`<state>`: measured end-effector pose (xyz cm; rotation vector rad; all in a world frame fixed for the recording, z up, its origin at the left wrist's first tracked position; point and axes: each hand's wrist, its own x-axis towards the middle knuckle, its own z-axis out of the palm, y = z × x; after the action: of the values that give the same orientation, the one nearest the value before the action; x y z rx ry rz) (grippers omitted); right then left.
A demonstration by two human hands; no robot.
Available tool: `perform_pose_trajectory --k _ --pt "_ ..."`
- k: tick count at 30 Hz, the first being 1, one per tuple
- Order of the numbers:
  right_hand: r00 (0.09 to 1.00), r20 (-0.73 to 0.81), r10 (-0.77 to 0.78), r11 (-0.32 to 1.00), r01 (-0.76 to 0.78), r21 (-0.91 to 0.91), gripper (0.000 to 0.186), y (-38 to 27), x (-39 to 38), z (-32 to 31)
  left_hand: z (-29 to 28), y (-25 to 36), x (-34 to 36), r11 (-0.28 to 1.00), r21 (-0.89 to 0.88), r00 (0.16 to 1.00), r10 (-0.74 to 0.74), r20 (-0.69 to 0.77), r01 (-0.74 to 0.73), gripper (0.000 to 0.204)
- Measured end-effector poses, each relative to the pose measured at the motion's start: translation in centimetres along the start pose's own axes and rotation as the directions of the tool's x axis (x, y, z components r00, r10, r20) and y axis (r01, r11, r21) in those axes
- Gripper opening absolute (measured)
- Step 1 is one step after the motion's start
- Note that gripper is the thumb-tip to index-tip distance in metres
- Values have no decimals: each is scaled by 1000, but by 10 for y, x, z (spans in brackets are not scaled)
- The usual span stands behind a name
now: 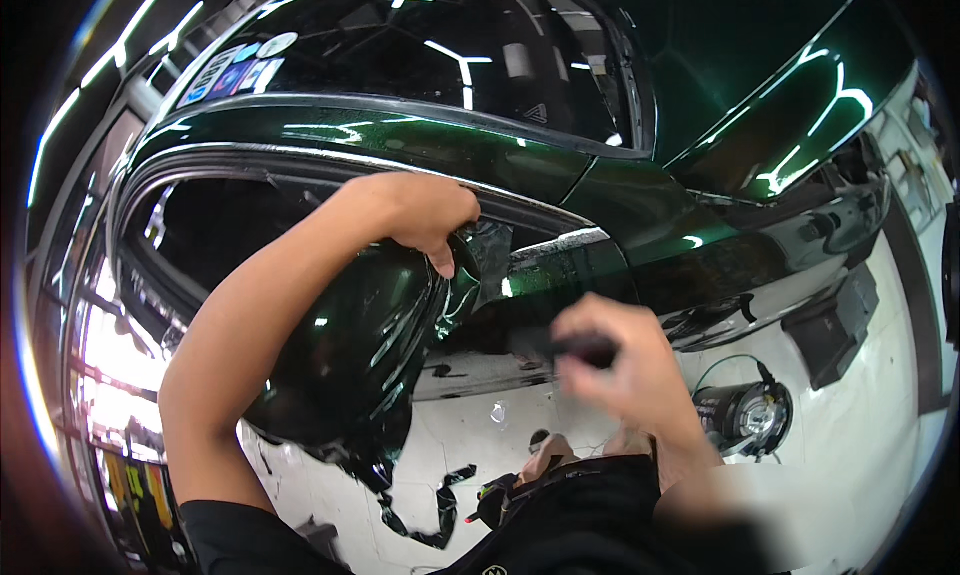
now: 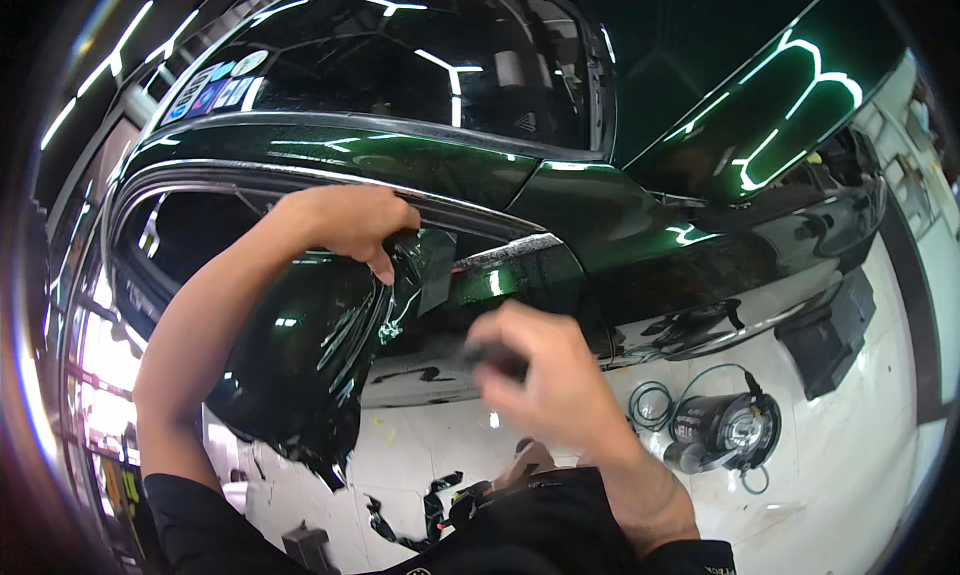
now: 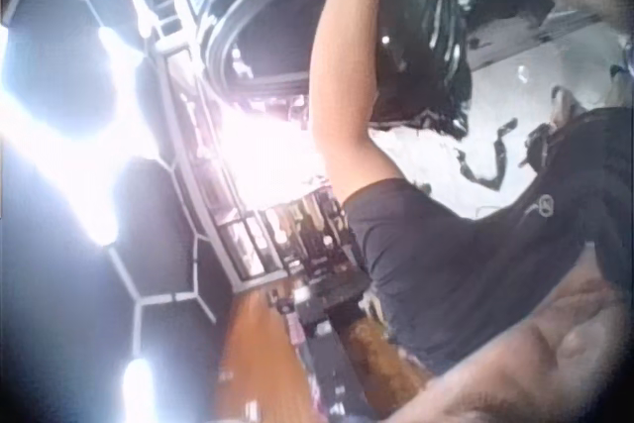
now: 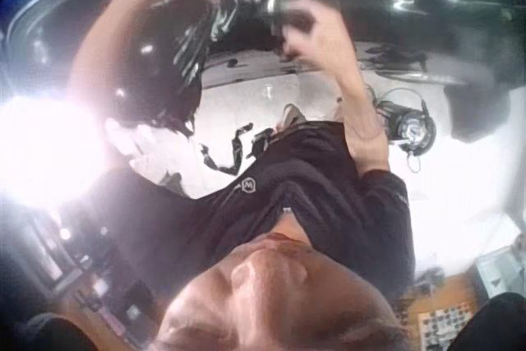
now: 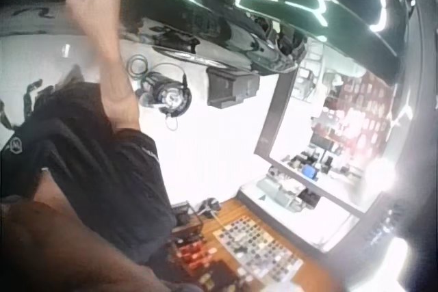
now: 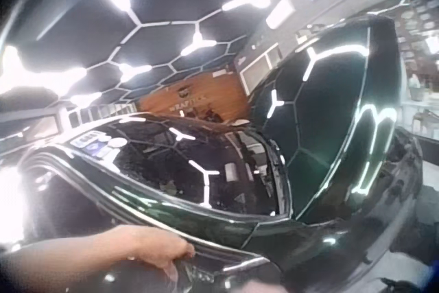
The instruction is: The person applies a green vinyl wrap to a car's side mirror. They smooth the material, use a squeegee to remove air bubbles, trim excess wrap with a knife, and wipe the surface with a cloth.
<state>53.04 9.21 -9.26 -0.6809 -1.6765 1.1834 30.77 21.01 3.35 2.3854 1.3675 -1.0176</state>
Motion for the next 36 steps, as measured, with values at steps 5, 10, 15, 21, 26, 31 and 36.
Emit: perform_pose_trajectory --k 5,10,15,21,26,31,36 --pt "942 43 -333 926 335 -177 25 -99 -58 42 4 -37 35 871 -54 873 489 -4 -488 35" --pt "796 -126 -593 766 508 -393 17 -115 -52 84 -6 -33 31 899 -54 900 436 -6 -435 34" --pt "833 -317 -454 876 352 -330 25 -120 -58 95 8 -32 24 867 89 871 490 16 -490 21" --pt "826 -449 341 875 -105 472 45 47 12 118 27 -56 26 749 204 718 662 -215 -630 19" --pt "884 -277 377 782 -144 606 32 59 69 144 29 -54 30 724 214 689 690 -223 -655 15" --pt "864 -152 480 550 -161 819 20 62 86 149 32 -60 36 688 205 639 724 -260 -697 13" --pt "855 -155 494 489 -126 863 12 69 85 151 27 -60 35 678 277 636 735 -236 -681 12"
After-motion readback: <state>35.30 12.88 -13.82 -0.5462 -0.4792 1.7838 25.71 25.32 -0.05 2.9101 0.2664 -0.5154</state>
